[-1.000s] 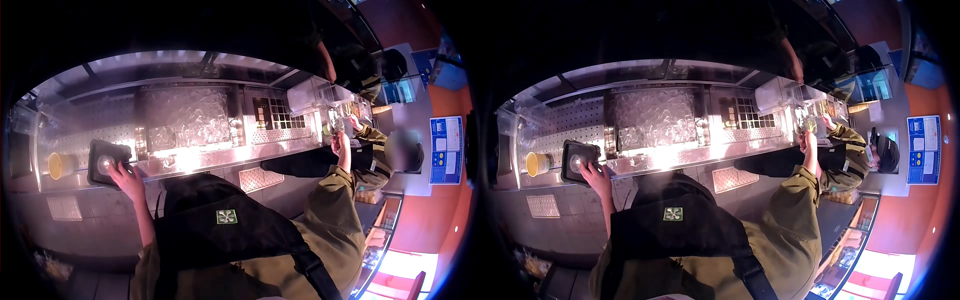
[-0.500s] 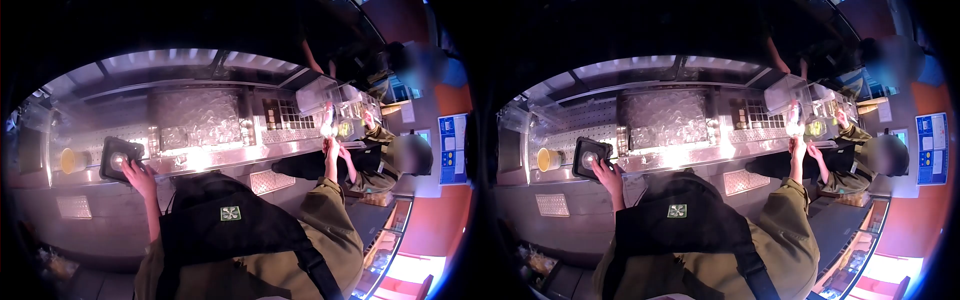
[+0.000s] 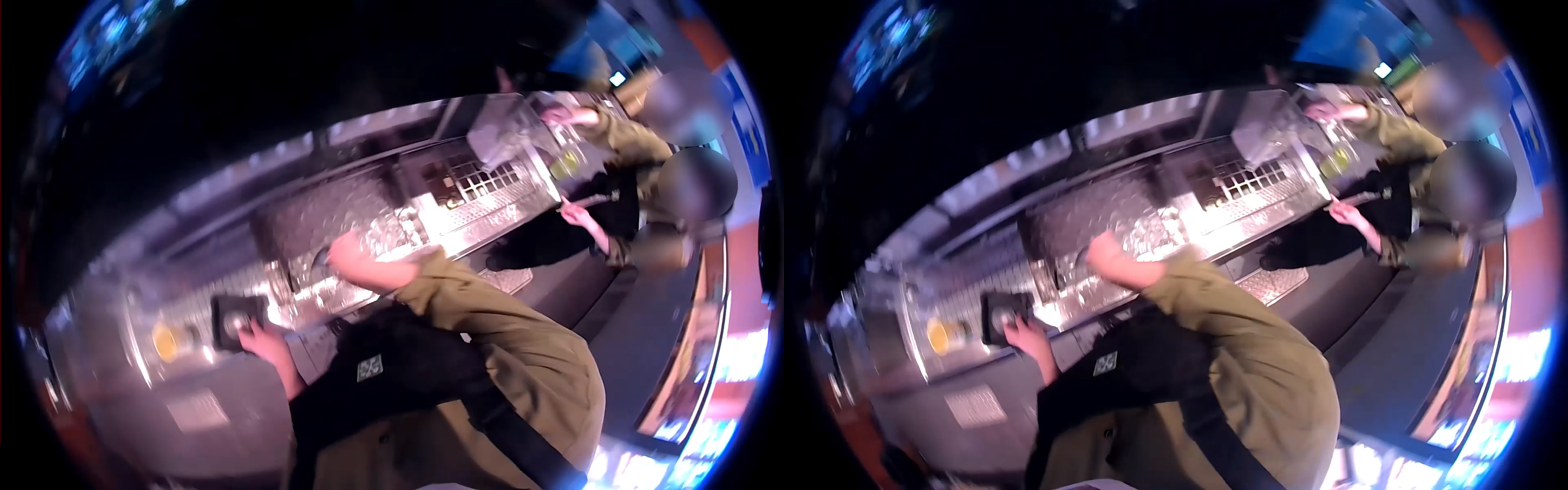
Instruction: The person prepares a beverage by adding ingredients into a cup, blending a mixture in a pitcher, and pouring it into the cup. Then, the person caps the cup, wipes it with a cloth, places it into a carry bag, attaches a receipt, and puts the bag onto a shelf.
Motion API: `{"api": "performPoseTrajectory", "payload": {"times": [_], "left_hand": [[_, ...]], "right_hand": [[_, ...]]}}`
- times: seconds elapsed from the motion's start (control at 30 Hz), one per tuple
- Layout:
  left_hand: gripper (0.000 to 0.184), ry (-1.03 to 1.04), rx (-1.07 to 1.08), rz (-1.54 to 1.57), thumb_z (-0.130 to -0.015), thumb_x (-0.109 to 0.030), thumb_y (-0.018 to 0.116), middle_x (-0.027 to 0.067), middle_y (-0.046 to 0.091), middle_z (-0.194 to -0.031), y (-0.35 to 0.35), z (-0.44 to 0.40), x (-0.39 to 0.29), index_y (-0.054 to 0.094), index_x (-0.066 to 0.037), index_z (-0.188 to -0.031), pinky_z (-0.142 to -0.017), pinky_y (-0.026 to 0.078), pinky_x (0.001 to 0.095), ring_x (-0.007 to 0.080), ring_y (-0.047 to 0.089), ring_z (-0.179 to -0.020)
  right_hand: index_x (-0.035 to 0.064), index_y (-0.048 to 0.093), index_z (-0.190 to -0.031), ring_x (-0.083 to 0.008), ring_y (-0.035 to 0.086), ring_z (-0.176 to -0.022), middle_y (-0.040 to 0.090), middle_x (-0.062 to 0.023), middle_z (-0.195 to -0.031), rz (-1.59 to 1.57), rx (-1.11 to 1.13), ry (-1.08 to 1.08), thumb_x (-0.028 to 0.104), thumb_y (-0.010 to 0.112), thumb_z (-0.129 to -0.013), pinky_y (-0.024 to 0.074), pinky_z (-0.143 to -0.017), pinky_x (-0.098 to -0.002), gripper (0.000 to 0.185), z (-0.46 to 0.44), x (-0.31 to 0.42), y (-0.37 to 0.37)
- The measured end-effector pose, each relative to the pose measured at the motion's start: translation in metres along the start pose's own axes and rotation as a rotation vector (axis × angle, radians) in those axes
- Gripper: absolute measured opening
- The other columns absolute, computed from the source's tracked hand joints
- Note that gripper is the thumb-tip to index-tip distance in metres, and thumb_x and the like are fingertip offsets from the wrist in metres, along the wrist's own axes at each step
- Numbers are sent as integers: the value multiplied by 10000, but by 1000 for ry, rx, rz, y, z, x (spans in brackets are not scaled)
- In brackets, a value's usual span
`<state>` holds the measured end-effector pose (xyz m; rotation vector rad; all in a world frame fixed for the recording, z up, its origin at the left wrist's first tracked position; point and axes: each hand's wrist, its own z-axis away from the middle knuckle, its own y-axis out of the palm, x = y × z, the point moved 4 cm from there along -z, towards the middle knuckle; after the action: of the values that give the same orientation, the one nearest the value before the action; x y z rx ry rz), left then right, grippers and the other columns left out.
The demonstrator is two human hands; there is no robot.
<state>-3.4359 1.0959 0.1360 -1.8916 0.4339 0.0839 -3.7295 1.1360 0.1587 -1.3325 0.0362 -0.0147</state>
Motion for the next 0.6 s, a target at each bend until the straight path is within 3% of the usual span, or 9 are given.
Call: {"api": "performPoseTrajectory", "payload": {"times": [0.07,0.2,0.3,0.33,0.43,0.47,0.53,0.57,0.6], "left_hand": [[384,-60,112,-62,-774,-62,579,217,481,-1065,-23,-7,-18,568,-62,-1158,-901,384,480,413,459,-1044],[361,-73,247,48,-786,-64,582,210,484,-1060,-28,-12,-18,572,-55,-1146,-828,445,438,391,515,-968],[335,-27,234,51,-785,-84,595,215,500,-1056,-23,-13,-10,590,-44,-1118,-823,448,442,397,522,-968],[326,-25,219,72,-789,-92,597,212,505,-1066,-22,-13,-8,593,-42,-1111,-827,447,441,398,517,-976],[312,-14,261,112,-793,-75,597,192,520,-1073,-28,-19,-12,591,-13,-1099,-832,441,442,395,514,-985],[305,12,227,73,-800,-66,587,192,520,-1077,-30,-24,-10,587,3,-1097,-833,440,442,390,518,-981],[292,43,131,96,-812,-62,572,201,522,-1065,-47,-46,-13,582,15,-1093,-828,441,447,389,519,-979],[274,-48,128,53,-837,-72,553,210,525,-1045,-58,-62,-17,576,25,-1091,-817,441,451,387,526,-970],[264,-130,104,62,-865,-100,541,219,530,-1021,-66,-75,-20,577,29,-1092,-805,442,456,397,538,-932]], "right_hand": [[152,717,-726,-214,596,-592,667,-33,-723,293,-33,-136,220,673,-615,414,-474,-406,136,-95,85,148],[74,697,-661,-282,571,-593,628,-104,-665,-127,11,-59,224,650,-591,394,-443,-424,172,-107,114,126],[54,695,-882,-330,650,-865,670,-164,-876,-665,245,-110,316,583,-771,519,-700,-454,305,-59,42,62],[49,654,-1006,-361,606,-974,650,-181,-1004,-826,198,-23,403,495,-844,493,-808,-440,421,-51,21,55],[56,641,-1036,-331,618,-943,652,-152,-1003,-1048,-218,237,400,533,-850,490,-813,-421,406,-2,-57,61],[78,661,-1019,-298,645,-873,668,-156,-941,-1099,-374,359,329,581,-833,503,-776,-391,323,33,-88,53],[50,669,-961,-236,656,-815,676,-137,-857,-1242,-462,838,267,630,-808,508,-746,-347,268,96,-150,82],[28,658,-944,-238,655,-799,671,-158,-841,-1214,-669,989,284,635,-803,509,-728,-350,293,136,-172,69],[49,637,-874,-162,605,-686,631,-61,-696,-1114,-924,1137,233,630,-826,493,-652,-311,191,153,-210,127]]}}
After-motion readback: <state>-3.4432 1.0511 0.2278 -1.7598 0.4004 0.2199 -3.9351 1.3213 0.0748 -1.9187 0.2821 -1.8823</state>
